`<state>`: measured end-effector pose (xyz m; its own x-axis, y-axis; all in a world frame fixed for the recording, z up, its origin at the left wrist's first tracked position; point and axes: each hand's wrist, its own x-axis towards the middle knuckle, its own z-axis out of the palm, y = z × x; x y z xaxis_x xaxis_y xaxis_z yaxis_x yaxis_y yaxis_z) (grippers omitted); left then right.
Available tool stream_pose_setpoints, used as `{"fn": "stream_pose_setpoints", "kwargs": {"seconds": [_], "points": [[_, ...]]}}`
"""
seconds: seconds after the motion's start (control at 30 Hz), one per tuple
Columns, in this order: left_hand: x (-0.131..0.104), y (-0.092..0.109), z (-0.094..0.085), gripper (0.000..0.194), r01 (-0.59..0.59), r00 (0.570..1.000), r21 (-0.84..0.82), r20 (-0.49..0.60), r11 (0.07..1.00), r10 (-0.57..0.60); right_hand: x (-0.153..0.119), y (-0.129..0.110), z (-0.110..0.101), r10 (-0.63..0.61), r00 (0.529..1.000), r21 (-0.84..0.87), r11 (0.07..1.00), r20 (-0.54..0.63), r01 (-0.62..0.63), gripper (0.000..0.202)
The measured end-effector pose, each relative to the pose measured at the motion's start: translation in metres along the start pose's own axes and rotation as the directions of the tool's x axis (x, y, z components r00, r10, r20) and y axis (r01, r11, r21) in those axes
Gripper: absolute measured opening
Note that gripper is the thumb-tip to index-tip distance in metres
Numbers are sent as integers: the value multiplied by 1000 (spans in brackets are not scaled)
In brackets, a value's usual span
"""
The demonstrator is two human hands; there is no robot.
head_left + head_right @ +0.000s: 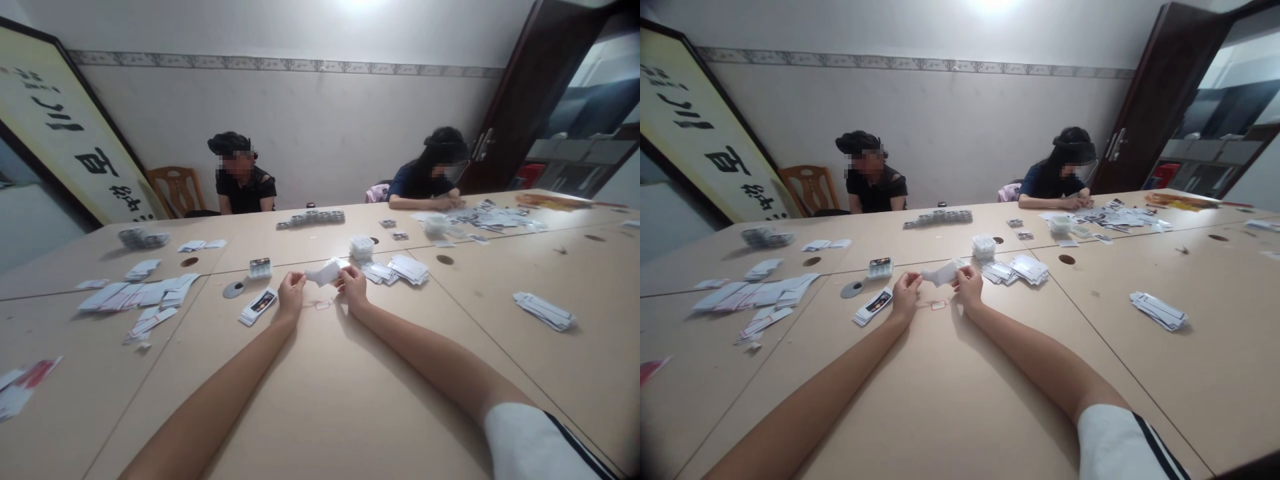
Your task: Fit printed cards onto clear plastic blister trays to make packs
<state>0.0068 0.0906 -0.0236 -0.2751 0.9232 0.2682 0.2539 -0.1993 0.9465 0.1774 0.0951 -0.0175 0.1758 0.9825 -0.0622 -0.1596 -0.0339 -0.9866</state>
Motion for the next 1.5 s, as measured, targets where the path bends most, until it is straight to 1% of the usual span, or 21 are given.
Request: {"fn": "stream_pose_setpoints", "kwargs": {"seconds": [0.1,0.17,0.23,0.3,0.37,0.57,0.7,0.8,0.97,1.23,1.33,1.5], "points": [[-2,2,-1,38,-39,999,32,5,999,39,-2,-1,0,-13,999,-21,1000,33,13,32],[-4,4,-2,37,-76,997,60,12,995,75,-5,-3,0,-20,997,-37,999,79,23,30],[-7,7,-2,35,-122,993,97,23,988,120,-8,-3,1,-29,991,-52,998,133,36,29],[-9,9,-2,33,-176,984,137,39,975,172,-10,-4,2,-45,986,-54,997,160,54,28],[-11,11,-2,31,-233,972,176,60,956,226,-10,-3,2,-66,987,-44,996,144,73,29],[-19,20,-2,25,-367,930,246,107,897,351,-5,0,1,-135,990,-30,990,39,136,30],[-22,24,-2,27,-422,906,240,127,874,403,-4,-1,-1,-204,977,-72,977,-63,199,29],[-23,27,-3,28,-446,895,231,126,865,428,-5,-1,-2,-242,967,-122,965,-80,231,28],[-26,32,-3,22,-495,869,216,132,842,477,-4,2,-1,-264,964,-160,952,9,262,27],[-29,34,0,23,-556,829,199,196,807,523,-1,1,-1,-258,953,-148,948,161,282,28],[-30,33,0,24,-573,816,195,222,796,533,-3,0,-1,-256,950,-142,948,181,283,28],[-30,30,0,24,-595,798,186,249,782,548,-2,2,0,-245,954,-127,955,174,268,28]]}}
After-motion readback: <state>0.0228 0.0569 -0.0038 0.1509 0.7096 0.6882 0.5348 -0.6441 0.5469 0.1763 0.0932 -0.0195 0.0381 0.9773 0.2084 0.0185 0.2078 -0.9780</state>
